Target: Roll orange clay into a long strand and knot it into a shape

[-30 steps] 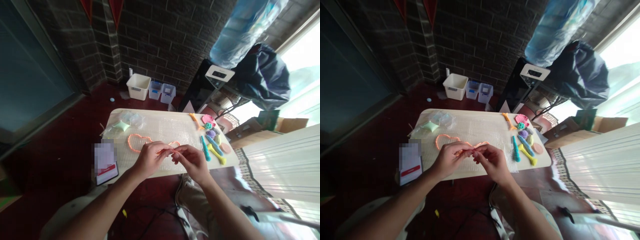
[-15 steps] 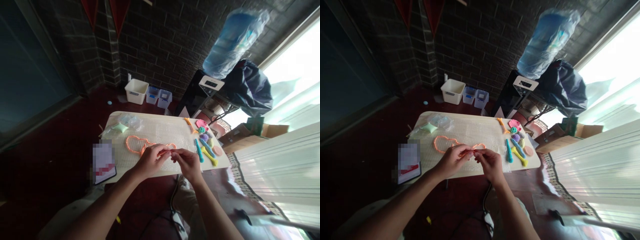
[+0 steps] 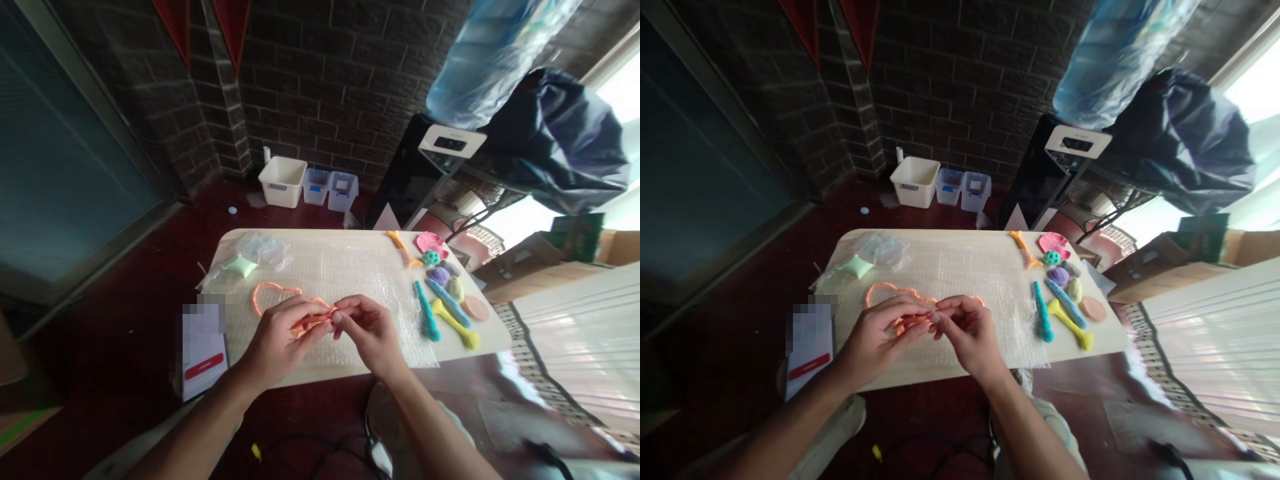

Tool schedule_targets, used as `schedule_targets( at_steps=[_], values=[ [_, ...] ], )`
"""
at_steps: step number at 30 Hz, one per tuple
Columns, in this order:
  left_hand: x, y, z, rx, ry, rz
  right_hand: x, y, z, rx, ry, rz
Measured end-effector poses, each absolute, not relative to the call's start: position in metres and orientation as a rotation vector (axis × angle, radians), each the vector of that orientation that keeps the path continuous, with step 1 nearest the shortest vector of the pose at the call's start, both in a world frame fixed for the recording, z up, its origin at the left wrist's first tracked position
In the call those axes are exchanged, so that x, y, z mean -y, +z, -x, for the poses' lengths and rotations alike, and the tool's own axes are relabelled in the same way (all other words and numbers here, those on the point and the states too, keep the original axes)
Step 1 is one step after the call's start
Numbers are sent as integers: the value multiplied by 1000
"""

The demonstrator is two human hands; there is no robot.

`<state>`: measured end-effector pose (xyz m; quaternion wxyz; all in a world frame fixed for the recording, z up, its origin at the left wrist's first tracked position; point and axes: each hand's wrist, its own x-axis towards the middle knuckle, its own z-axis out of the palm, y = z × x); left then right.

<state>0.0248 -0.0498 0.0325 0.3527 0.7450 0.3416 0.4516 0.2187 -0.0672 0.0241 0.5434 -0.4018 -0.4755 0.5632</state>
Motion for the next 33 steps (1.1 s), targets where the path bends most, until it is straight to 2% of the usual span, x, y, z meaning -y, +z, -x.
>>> schedule_targets(
  at_steps=[7,27,33],
  values=[
    [41,30,-45,-882,1051,-1908,71,27,-233,1102,1312,968],
    [48,33,-70,-866,1060,-1719,86,28,-258,1218,1073,1093],
    [47,30,-66,-901,1057,-1760,87,25,-264,1216,1133,1026]
  ],
)
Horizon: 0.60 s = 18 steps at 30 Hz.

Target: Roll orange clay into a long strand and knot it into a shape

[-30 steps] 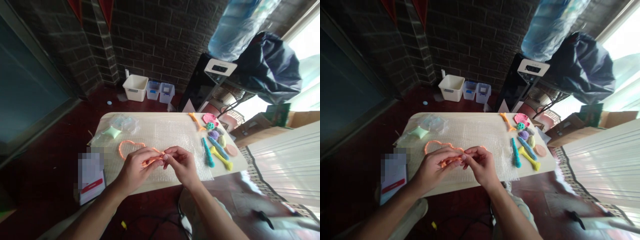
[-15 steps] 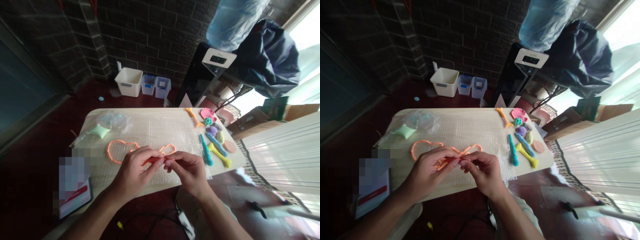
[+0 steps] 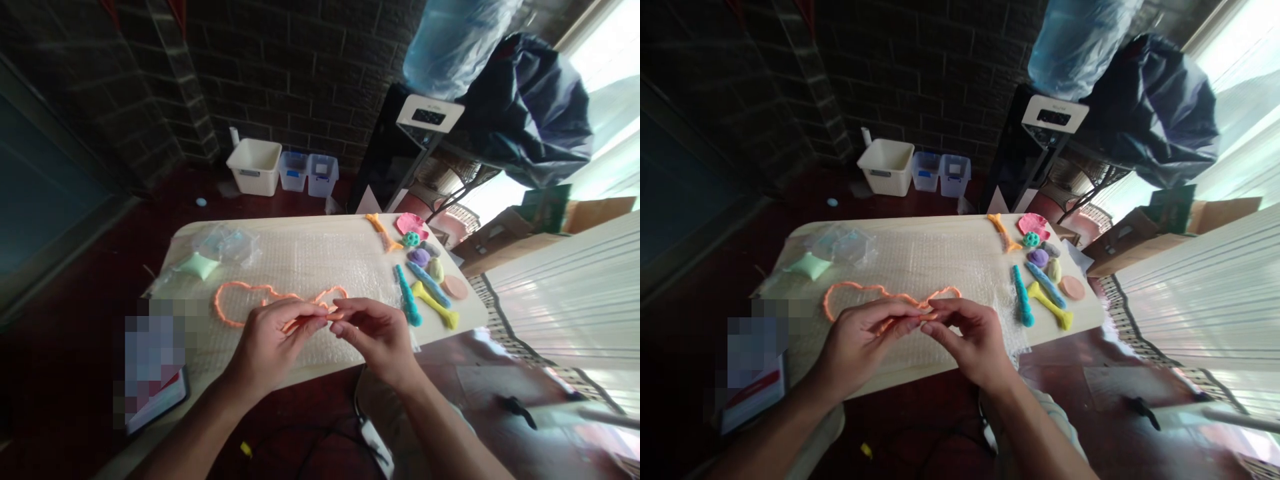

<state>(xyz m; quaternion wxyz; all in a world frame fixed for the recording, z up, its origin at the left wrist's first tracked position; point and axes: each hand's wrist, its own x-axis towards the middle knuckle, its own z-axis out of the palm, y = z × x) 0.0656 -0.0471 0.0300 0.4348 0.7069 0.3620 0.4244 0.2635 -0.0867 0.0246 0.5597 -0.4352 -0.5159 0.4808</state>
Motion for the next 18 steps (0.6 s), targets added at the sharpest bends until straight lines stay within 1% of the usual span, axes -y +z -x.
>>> schedule_targets(
  at_steps=[8,18],
  values=[
    [43,27,-61,-864,968,-1644,84,28,-261,1342,1100,1081],
    [44,31,-62,-904,1042,-1749,83,24,-254,1215,1208,1033]
  ],
)
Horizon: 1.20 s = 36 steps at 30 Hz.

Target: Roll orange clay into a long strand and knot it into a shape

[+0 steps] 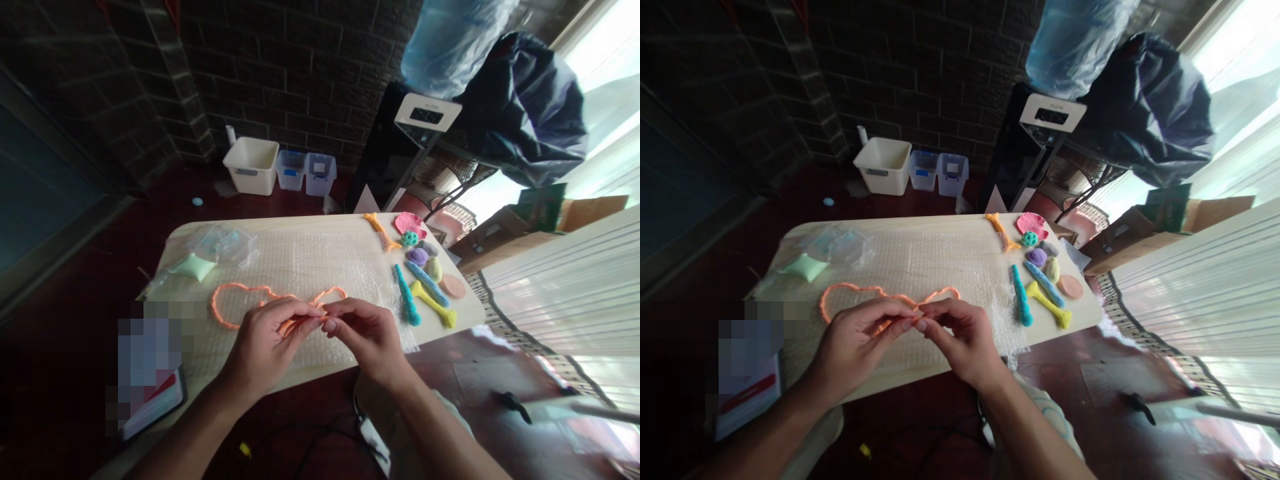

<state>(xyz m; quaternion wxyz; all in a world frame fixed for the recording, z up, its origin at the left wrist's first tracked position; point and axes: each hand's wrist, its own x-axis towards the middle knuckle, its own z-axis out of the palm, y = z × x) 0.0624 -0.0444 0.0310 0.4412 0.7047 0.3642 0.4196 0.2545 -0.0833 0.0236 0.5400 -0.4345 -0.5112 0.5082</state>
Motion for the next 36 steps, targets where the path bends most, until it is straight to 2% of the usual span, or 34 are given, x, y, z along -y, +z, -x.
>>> schedule_targets(
  at_steps=[17,36],
  values=[
    [43,29,-64,-925,1045,-1622,80,20,-251,1136,1252,944],
    [43,23,-66,-909,949,-1459,74,19,-259,1364,1061,1131]
  ],
)
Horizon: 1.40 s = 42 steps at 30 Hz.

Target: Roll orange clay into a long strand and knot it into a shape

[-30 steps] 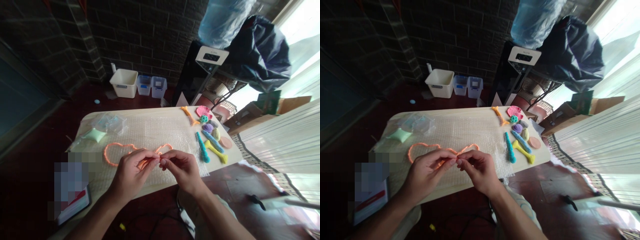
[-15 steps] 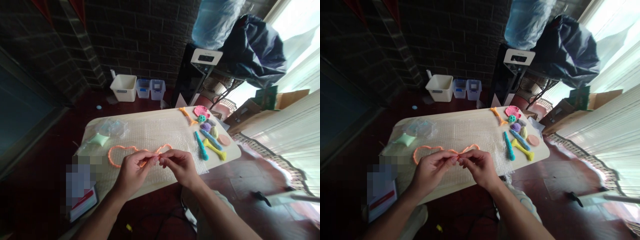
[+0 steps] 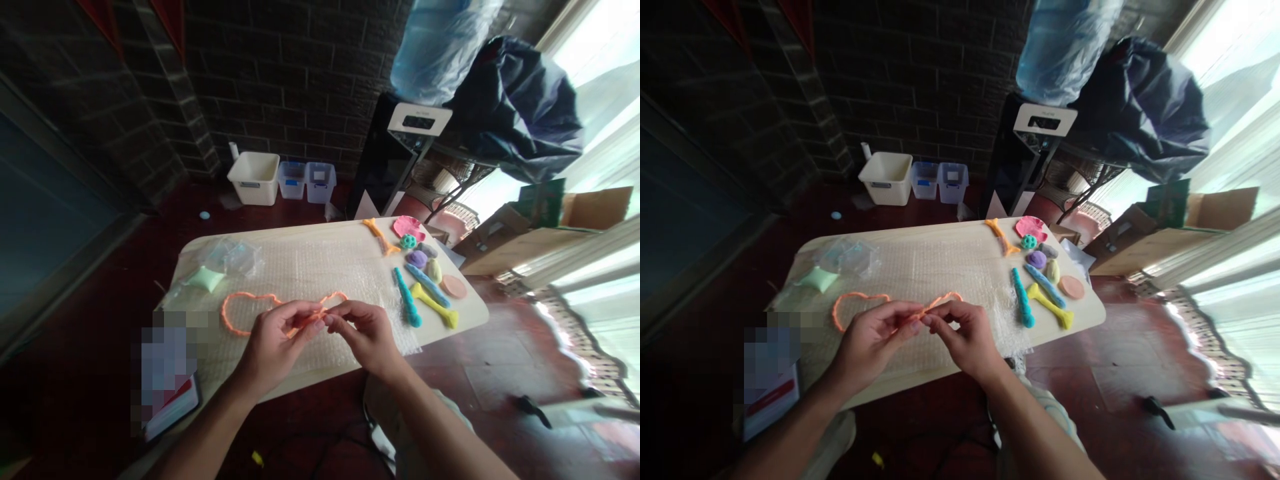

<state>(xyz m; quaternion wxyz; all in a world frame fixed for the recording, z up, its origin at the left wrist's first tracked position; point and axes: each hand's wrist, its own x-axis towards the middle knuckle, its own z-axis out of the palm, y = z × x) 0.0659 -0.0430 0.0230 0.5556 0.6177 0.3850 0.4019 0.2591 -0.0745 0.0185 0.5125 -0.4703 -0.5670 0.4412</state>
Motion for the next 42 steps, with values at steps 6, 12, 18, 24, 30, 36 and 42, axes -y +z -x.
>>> schedule_targets(
  at_steps=[6,12,18,24,30,36,42],
  values=[
    [42,24,-63,-952,988,-1517,74,15,-254,1276,1133,1015],
    [42,24,-65,-954,913,-1535,76,15,-253,1346,1087,1099],
    [36,23,-63,-987,992,-1434,61,9,-263,1217,995,1189],
    [26,35,-42,-1088,1313,-1274,39,-14,-294,1350,636,1544],
    [21,44,-15,-1071,1634,-1109,46,-25,-319,1531,495,1613],
    [19,63,13,-944,1915,-983,59,-18,-289,1757,485,1471],
    [34,71,24,-1018,2030,-979,66,-24,-221,2008,583,1309]
  ],
)
